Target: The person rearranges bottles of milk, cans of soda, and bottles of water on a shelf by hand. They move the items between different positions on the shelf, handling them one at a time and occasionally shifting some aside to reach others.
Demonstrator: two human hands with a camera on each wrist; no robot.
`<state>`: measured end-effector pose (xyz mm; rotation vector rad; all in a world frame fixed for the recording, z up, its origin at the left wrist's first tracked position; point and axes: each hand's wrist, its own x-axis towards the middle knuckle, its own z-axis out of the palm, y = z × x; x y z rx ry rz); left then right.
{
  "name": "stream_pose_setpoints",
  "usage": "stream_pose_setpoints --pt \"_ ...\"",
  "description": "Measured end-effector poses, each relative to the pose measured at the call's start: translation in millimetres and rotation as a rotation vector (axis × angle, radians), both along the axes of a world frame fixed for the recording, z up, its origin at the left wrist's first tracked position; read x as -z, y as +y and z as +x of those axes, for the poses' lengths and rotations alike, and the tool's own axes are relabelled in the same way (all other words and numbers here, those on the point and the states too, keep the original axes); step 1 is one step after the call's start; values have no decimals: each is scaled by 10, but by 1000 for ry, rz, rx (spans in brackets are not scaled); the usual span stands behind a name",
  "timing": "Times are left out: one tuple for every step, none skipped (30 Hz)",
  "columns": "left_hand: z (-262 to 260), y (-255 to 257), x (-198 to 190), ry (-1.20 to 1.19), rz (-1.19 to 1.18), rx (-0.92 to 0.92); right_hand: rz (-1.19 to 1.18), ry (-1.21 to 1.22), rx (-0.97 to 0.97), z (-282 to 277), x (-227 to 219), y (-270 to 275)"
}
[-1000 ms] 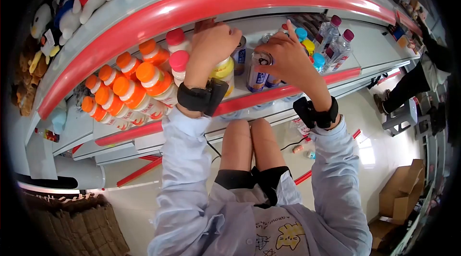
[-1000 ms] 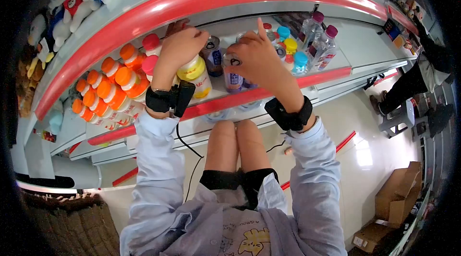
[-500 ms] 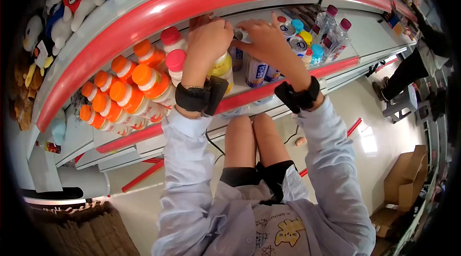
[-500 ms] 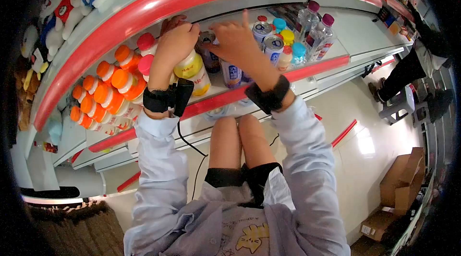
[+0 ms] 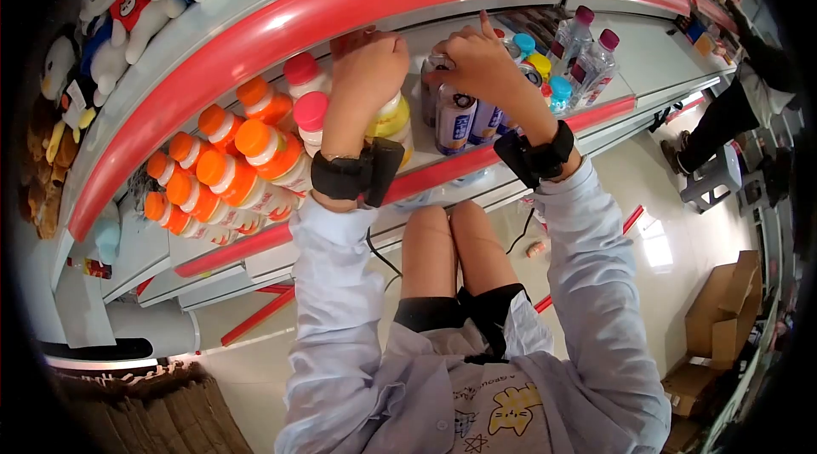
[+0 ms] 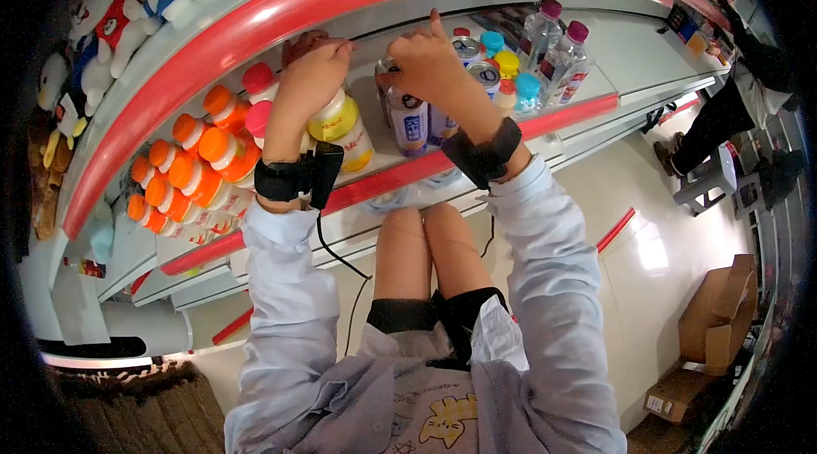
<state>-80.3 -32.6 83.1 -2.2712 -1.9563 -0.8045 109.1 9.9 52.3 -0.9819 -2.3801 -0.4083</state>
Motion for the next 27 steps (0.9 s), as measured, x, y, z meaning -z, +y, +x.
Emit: stream_pose_setpoints --pt "4 -15 -8 0 -4 -4 -9 -10 -6 3 -24 -22" --pt "3 -12 -3 2 -20 -4 -18 -18 -11 3 -40 -41" --pt "-1 -3 -1 4 -34 -5 -22 -41 9 -1 -53 -54" --pt "-4 2 -4 5 -47 -6 -26 -63 28 -12 -69 -63" --pt "-2 -6 -13 -3 -55 -11 -29 -86 46 -23 -79 -71" --pt "6 -19 -26 -13 -64 -15 -48 -88 50 -27 -84 -79" --pt "12 -31 -34 -23 -72 -19 -66 -91 54 -27 -89 -89" --pt "12 -40 -36 -32 -72 -12 -84 -94 59 -24 -93 -99" --pt "10 -48 -45 -40 -71 -3 -78 -51 39 -18 -69 -109" --pt "7 -51 -56 -48 -70 7 -73 -8 20 -15 -20 -120" --pt "-7 -35 -50 -33 -38 15 -67 34 0 -18 9 -142" --pt "-32 -11 -22 -19 -8 23 -55 121 -76 -40 3 -198" --pt "-45 3 3 -5 21 30 -42 208 -153 -83 -17 -283" --pt "-42 5 19 -3 57 13 -30 295 -230 -124 -41 -368" --pt "-32 7 30 0 95 -2 -94 274 -261 -155 -75 -448" --pt "-21 1 35 3 132 -18 -159 254 -292 -190 -111 -531" --pt "-11 -19 36 -86 166 -23 -226 234 -325 -229 -116 -600" --pt "-1 -50 13 -176 201 -30 -235 266 -321 -272 -100 -642" --pt "11 -84 -32 -266 241 -38 -241 296 -319 -311 -89 -666" --pt "5 -155 -83 -270 204 -67 -248 325 -317 -347 -85 -685" --pt "-1 -285 -179 -276 165 -96 -245 381 -309 -385 -85 -709" --pt "-26 -362 -249 -281 125 -127 -244 437 -302 -429 -82 -731" --pt "-98 -379 -292 -204 121 -111 -243 495 -297 -465 -78 -740" --pt "-211 -398 -326 -128 114 -97 -234 493 -291 -495 -74 -735" --pt "-313 -415 -343 -52 107 -83 -225 492 -285 -525 -68 -725" --pt "-394 -375 -316 -23 89 -112 -214 490 -279 -546 -65 -713" --pt "-480 -286 -244 6 72 -140 -199 484 -291 -547 -66 -702"
